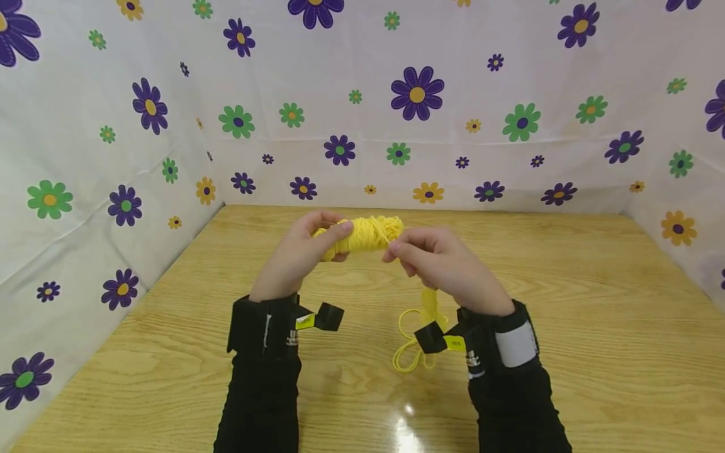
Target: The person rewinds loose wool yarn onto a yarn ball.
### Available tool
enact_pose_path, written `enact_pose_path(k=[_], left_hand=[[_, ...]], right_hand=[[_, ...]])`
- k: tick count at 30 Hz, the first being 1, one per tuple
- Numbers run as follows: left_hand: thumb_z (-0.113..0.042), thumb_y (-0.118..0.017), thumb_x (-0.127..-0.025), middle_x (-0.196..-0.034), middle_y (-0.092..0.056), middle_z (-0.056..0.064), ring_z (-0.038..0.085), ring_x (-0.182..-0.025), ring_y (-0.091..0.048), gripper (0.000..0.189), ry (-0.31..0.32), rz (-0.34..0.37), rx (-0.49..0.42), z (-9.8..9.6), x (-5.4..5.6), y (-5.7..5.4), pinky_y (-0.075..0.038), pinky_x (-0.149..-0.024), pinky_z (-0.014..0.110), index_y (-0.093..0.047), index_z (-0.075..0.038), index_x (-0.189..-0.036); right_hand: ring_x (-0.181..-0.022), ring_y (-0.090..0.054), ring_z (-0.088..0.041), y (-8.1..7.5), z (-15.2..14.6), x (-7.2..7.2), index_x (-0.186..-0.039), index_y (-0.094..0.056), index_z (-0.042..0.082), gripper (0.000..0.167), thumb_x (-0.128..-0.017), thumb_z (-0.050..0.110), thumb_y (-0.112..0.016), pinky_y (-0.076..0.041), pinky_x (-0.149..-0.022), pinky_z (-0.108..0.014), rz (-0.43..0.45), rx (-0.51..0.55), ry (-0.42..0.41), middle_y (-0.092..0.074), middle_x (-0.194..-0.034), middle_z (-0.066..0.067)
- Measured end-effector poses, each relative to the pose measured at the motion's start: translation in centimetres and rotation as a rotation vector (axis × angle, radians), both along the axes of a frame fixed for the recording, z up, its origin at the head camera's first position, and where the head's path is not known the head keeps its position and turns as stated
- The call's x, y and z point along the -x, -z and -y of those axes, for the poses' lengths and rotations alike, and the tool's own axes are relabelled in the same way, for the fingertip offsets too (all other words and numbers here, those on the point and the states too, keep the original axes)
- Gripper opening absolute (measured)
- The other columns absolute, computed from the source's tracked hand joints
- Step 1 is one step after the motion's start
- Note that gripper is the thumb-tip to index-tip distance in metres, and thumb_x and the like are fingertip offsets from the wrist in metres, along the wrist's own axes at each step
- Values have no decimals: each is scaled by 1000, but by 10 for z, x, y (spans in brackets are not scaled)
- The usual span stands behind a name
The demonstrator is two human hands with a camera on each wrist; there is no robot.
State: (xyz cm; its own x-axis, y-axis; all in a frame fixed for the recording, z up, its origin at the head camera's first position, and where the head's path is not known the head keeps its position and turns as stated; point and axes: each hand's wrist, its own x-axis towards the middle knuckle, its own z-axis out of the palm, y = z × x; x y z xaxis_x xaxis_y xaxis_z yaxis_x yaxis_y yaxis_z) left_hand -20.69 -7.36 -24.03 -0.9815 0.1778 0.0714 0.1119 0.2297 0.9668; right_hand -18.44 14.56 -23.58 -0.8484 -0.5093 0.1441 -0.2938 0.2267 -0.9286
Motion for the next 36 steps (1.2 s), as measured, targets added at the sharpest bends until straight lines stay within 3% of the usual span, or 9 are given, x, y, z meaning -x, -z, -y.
enact_pose_path(k=[10,16,27,36], left_hand=[[-27,-58,-91,-109,-51,12,23,-85,-58,32,-88,-19,-106,1,1,0,-54,-76,30,-53,-2,-112],[-24,-57,-92,-110,-51,14,21,-79,-58,33,-100,-33,-204,2,1,0,-54,-76,30,-51,-1,-115],[-17,-51,-95,-105,-51,13,17,-80,-55,28,-18,-16,-458,2,-1,-5,-52,-76,26,-47,3,-113],[-14,-47,-96,-102,-50,9,16,-84,-53,21,72,-18,-596,2,-7,-11,-52,-72,21,-47,1,-112]], right_hand=[[-48,-34,-14,0,3,0,-100,-61,-4,27,-99,16,-43,-34,-42,-26,-32,-58,-7,-45,-68,-5],[-48,-34,-14,2,5,1,-98,-62,-2,27,-98,17,-43,-33,-43,-27,-44,-84,-36,-44,-68,-6],[-48,-35,-14,7,10,5,-96,-63,0,27,-98,19,-44,-34,-43,-25,-40,-105,-83,-45,-65,-7],[-47,-37,-13,11,13,9,-97,-63,-2,28,-99,18,-43,-36,-43,-24,-18,-148,-133,-44,-63,-6]])
